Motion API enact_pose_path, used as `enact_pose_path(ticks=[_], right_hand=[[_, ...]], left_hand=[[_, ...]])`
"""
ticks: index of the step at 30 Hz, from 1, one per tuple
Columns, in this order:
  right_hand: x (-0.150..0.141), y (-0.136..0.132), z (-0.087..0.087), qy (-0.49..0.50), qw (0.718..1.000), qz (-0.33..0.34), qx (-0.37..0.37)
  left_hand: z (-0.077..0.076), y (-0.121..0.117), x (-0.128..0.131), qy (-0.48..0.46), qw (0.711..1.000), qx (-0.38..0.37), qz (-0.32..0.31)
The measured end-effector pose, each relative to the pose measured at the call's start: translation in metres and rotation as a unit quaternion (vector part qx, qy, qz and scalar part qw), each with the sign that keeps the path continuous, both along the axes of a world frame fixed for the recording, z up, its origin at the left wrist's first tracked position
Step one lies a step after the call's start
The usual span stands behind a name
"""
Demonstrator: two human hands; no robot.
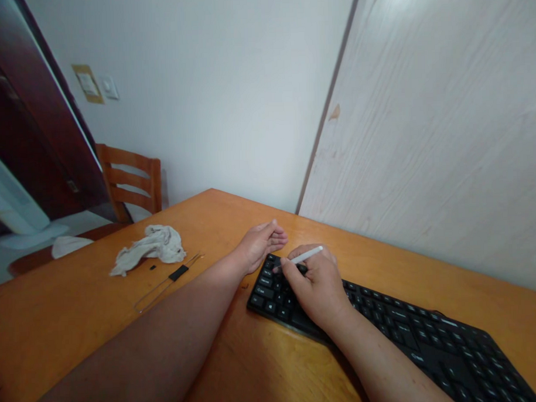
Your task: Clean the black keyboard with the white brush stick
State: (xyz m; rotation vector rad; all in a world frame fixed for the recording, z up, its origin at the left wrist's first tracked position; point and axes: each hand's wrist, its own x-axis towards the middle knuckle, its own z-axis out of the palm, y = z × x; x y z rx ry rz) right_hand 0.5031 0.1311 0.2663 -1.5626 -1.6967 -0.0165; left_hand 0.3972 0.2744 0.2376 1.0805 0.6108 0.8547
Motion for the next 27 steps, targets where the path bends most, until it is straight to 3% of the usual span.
enact_pose_path(ticks=[5,19,27], right_hand=[[0.000,0.000,0.001,-0.017,0.999,-0.026,0.013],[0.002,0.000,0.007,0.007,1.000,-0.001,-0.008],[0.009,0.001,0.009,-0.069,0.995,-0.072,0.013]], left_hand=[[0.000,0.000,0.000,-0.003,1.000,-0.001,0.002],[-0.001,0.000,-0.001,-0.002,1.000,0.008,-0.002],[-0.001,0.000,-0.001,-0.011,1.000,0.012,-0.004]])
